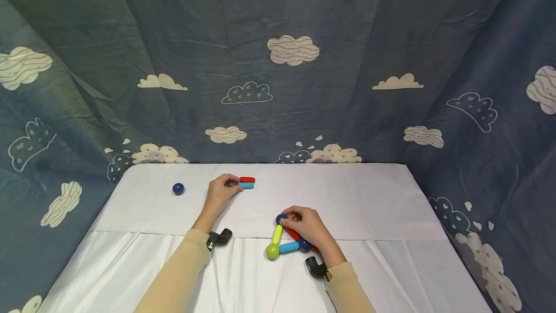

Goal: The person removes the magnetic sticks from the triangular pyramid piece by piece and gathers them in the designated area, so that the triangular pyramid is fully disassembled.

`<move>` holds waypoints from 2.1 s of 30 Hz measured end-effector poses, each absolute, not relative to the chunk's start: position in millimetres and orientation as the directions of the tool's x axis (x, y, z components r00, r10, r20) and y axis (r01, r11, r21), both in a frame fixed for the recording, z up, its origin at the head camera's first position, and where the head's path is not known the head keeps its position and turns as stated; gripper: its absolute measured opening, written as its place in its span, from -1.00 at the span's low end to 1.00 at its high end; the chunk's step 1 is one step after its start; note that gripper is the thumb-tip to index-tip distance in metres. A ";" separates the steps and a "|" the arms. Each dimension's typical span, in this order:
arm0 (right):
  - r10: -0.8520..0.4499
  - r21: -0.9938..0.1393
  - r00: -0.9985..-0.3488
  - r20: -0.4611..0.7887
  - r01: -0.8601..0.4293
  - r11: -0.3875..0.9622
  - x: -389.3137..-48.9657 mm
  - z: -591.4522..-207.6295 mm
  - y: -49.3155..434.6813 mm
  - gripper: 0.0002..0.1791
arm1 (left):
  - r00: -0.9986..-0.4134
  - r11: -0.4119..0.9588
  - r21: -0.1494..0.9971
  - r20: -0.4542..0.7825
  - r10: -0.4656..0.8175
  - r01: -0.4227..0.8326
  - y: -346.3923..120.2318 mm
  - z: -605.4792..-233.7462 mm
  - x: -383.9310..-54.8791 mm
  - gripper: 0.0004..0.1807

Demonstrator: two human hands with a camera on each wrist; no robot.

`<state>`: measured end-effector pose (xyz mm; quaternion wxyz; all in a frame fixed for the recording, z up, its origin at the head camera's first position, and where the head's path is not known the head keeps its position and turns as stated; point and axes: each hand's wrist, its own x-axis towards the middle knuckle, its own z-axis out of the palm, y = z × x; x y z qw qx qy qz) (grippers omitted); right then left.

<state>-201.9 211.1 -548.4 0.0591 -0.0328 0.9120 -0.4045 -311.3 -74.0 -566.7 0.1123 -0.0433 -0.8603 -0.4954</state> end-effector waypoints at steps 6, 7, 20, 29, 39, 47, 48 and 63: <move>-0.108 -0.740 -0.991 -0.081 -0.012 0.672 -201.6 -549.2 210.0 -0.70 | -0.968 0.442 0.880 0.237 -0.087 0.176 -75.1 -564.7 -305.3 -0.80; -0.107 -0.739 -0.991 -0.081 -0.013 0.674 -201.7 -549.1 210.0 -0.70 | -0.966 0.435 0.883 0.240 -0.093 0.178 -75.0 -563.4 -303.6 -0.80; -0.110 -0.733 -0.989 -0.098 -0.004 0.680 -200.0 -544.0 204.0 -0.64 | -0.919 0.442 0.843 0.138 0.370 0.305 -44.5 -538.2 -250.7 -0.67; -0.169 -0.738 -0.982 -0.081 -0.055 0.673 -196.2 -541.4 194.7 -0.62 | -0.848 0.459 0.844 -0.010 0.530 0.277 -28.4 -549.2 -225.8 -0.60; -0.207 -0.717 -0.971 -0.122 -0.058 0.695 -194.4 -537.9 197.9 -0.84 | -0.846 0.416 0.867 0.010 0.533 0.273 -34.7 -556.4 -223.7 -0.68; -0.223 -0.712 -0.968 -0.113 -0.078 0.698 -194.3 -537.1 200.3 -0.92 | -0.834 0.417 0.855 0.031 0.551 0.308 -36.5 -556.1 -226.0 -0.71; -0.219 -0.709 -0.970 -0.107 -0.080 0.700 -194.5 -536.9 200.1 -0.92 | -0.834 0.423 0.852 0.029 0.551 0.309 -36.7 -556.3 -226.2 -0.71; -0.028 -0.636 -0.999 -0.028 -0.004 0.772 -197.2 -537.1 203.8 -0.85 | -0.865 0.444 0.842 0.051 0.499 0.305 -51.2 -555.5 -222.7 -0.60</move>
